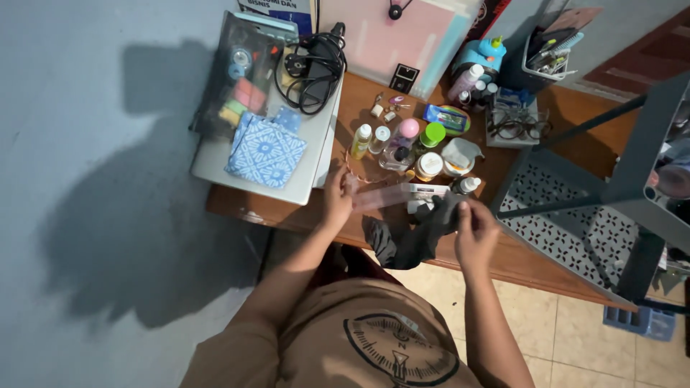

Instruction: Organize various medications, creams, and toiletries by moving them into a shelf and sorting items.

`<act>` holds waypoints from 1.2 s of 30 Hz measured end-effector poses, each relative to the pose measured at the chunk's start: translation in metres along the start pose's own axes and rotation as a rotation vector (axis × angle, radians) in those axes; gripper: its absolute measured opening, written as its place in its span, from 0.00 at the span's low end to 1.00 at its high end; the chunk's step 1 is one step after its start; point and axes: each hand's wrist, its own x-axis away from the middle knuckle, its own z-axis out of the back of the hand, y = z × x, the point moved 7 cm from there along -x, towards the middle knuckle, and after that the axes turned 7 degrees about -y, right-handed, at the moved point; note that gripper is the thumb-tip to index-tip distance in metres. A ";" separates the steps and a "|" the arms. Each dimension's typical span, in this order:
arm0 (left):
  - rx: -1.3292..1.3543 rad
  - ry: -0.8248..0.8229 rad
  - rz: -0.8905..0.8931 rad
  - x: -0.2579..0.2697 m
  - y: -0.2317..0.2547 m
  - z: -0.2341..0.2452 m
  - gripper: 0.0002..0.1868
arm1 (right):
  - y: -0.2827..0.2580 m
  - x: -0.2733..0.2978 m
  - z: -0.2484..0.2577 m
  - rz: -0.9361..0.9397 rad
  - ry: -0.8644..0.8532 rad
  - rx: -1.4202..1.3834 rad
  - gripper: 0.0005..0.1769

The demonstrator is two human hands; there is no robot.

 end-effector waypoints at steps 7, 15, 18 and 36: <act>-0.325 -0.039 -0.216 0.024 0.108 0.006 0.29 | -0.001 -0.001 0.025 -0.050 0.078 -0.003 0.12; -0.346 -0.301 -0.401 0.035 0.161 -0.027 0.19 | 0.010 0.011 0.049 -0.086 0.162 -0.058 0.12; -0.361 -0.418 -0.424 0.036 0.164 -0.042 0.18 | 0.007 0.015 0.062 -0.031 0.200 -0.041 0.12; -0.968 -0.393 -0.734 0.056 0.116 -0.153 0.13 | 0.013 0.047 0.127 -0.081 0.339 0.119 0.13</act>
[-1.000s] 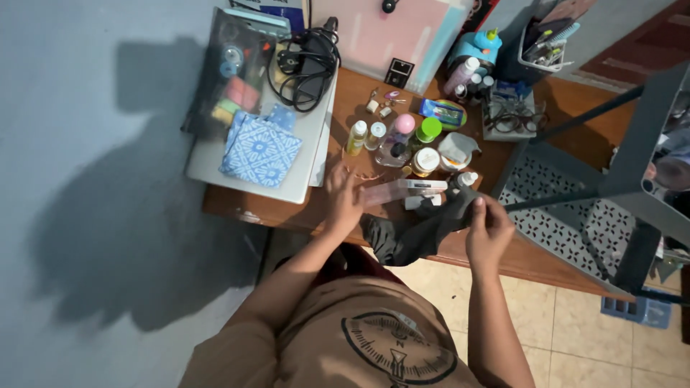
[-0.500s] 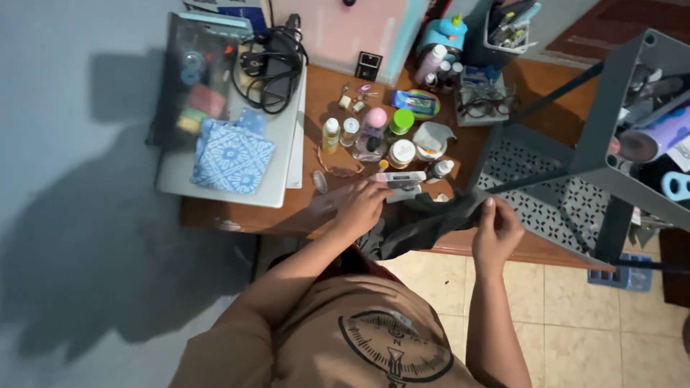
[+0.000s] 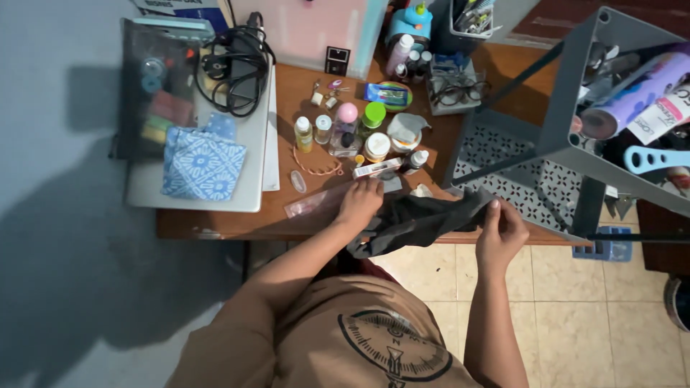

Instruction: Organize various medications, creams, and toiletries by moving them into a shelf and sorting items.

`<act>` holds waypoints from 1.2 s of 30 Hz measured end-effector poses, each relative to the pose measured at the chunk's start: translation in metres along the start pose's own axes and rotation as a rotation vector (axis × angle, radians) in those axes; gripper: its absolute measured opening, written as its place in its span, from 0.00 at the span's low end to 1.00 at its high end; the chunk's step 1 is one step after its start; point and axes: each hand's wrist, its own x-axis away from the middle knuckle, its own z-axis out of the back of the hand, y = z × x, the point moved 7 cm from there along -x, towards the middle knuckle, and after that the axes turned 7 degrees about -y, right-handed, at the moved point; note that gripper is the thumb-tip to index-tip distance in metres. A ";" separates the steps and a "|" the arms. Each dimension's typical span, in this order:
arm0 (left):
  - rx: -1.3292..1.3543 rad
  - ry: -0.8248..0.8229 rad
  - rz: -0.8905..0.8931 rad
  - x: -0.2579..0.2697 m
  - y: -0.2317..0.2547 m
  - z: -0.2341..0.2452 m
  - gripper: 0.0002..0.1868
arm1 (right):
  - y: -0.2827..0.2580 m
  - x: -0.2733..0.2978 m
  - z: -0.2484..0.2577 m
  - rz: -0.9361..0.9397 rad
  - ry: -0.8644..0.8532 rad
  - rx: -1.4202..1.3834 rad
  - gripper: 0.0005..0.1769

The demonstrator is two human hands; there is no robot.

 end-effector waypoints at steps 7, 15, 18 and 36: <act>0.074 -0.130 -0.021 -0.006 -0.007 -0.003 0.14 | 0.008 0.003 0.009 -0.046 0.008 -0.122 0.13; 0.302 -0.120 0.108 -0.013 -0.031 0.063 0.32 | 0.014 0.002 0.001 -0.011 -0.024 -0.135 0.11; 0.699 -0.161 0.254 -0.015 -0.043 0.059 0.30 | 0.016 0.002 -0.004 -0.034 -0.030 -0.138 0.11; 1.028 0.151 0.062 -0.025 -0.046 0.146 0.09 | 0.012 -0.004 -0.034 -0.016 -0.091 -0.069 0.11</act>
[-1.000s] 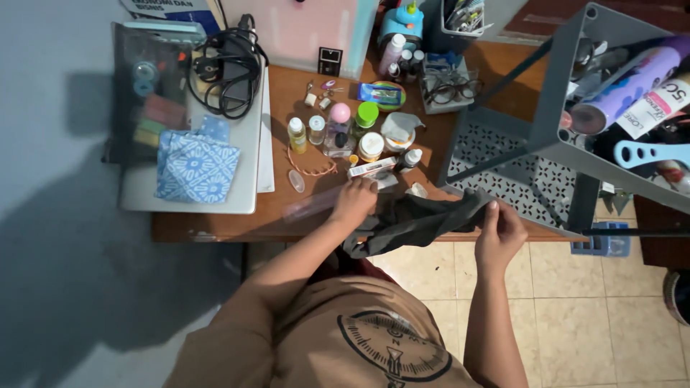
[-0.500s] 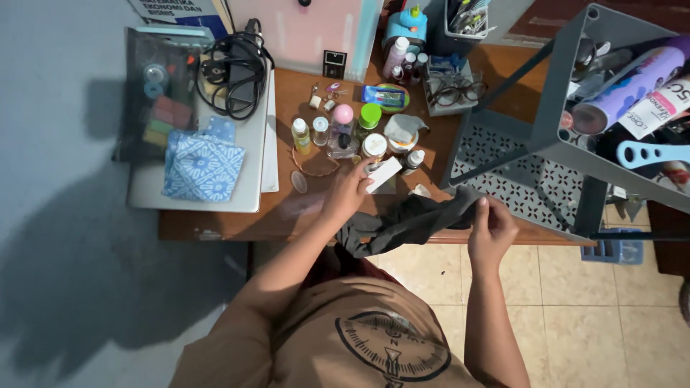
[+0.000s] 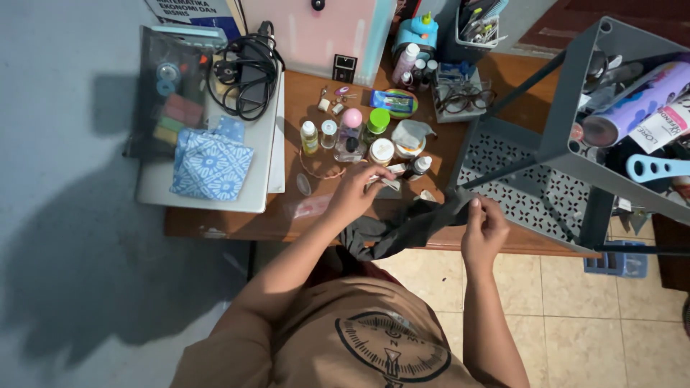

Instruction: Organize various medications, creams, and toiletries by moving them into a shelf and sorting items.

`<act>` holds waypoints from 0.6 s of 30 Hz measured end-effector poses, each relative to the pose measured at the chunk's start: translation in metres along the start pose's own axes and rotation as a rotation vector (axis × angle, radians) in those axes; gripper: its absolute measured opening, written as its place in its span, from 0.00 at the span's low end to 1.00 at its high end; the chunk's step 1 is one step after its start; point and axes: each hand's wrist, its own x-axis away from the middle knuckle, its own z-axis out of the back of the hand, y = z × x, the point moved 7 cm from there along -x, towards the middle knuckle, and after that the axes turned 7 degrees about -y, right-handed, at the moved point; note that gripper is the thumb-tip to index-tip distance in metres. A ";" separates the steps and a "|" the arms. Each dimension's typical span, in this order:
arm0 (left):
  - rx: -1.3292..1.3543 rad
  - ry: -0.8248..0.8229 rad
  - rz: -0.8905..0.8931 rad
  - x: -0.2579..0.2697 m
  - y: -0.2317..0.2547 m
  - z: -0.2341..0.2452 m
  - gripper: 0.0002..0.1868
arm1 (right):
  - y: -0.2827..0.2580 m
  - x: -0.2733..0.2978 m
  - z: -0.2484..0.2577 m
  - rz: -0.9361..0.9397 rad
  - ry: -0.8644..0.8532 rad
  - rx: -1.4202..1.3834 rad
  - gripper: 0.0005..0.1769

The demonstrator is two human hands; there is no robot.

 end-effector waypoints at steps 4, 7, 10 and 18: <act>0.020 -0.010 -0.052 0.000 0.004 -0.003 0.10 | -0.044 -0.007 -0.016 0.024 -0.152 -0.116 0.13; 0.032 -0.023 -0.072 0.001 0.012 -0.005 0.10 | -0.072 -0.004 -0.030 0.241 -0.294 -0.024 0.18; 0.000 -0.014 -0.059 0.001 0.017 -0.009 0.09 | -0.069 0.000 -0.049 0.173 -0.406 0.116 0.16; 0.140 0.042 0.004 0.003 0.037 -0.009 0.12 | -0.075 -0.004 -0.058 0.169 -0.135 0.073 0.10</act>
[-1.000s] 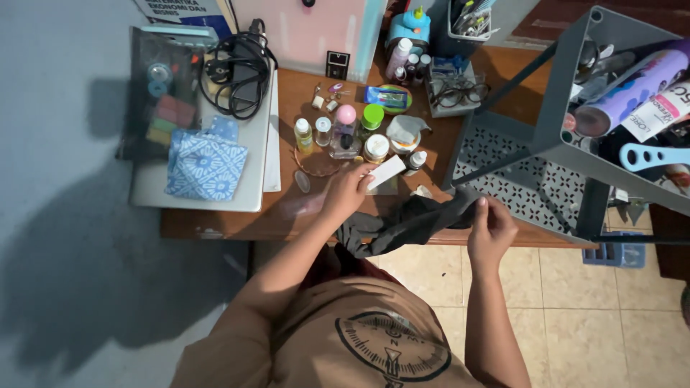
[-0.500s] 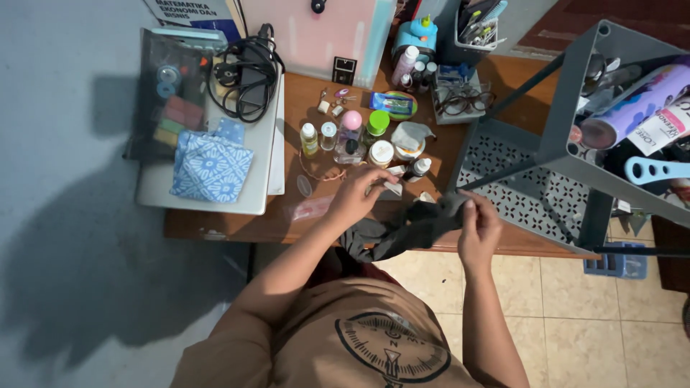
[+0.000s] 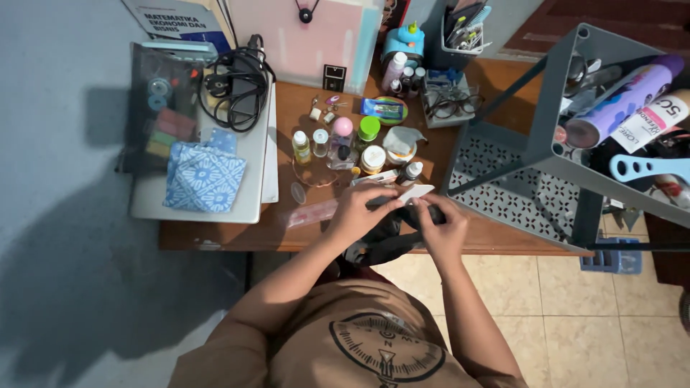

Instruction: Organize various medications, creams, and toiletries by moving them into a shelf and sorting items.

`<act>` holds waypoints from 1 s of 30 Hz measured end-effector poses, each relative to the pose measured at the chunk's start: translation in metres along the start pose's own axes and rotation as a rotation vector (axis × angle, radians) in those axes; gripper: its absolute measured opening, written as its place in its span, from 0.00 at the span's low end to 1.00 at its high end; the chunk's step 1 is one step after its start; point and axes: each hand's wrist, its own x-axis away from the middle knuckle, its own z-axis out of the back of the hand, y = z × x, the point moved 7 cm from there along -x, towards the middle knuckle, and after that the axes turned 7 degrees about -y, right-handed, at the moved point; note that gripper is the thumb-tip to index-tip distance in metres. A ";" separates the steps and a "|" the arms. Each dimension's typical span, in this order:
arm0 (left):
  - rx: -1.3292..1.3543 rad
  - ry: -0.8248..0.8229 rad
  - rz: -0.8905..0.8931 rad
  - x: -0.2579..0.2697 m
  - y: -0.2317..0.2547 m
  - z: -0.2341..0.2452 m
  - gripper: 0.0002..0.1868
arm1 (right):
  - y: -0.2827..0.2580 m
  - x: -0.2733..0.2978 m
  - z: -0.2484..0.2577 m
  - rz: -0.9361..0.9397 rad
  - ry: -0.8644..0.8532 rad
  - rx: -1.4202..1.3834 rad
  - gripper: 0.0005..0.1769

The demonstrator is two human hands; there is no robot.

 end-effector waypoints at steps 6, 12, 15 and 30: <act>0.065 0.008 -0.001 -0.006 0.016 0.011 0.12 | 0.035 0.006 -0.008 -0.261 -0.036 -0.213 0.11; 0.007 -0.029 0.010 -0.004 0.006 0.013 0.10 | 0.027 0.001 -0.012 -0.224 -0.052 -0.141 0.10; -0.004 -0.001 0.124 0.001 -0.009 0.021 0.09 | 0.015 -0.005 -0.021 -0.107 -0.140 -0.134 0.11; -0.507 0.358 0.526 0.105 -0.149 0.124 0.08 | 0.006 -0.016 -0.051 -0.093 -0.255 -0.111 0.11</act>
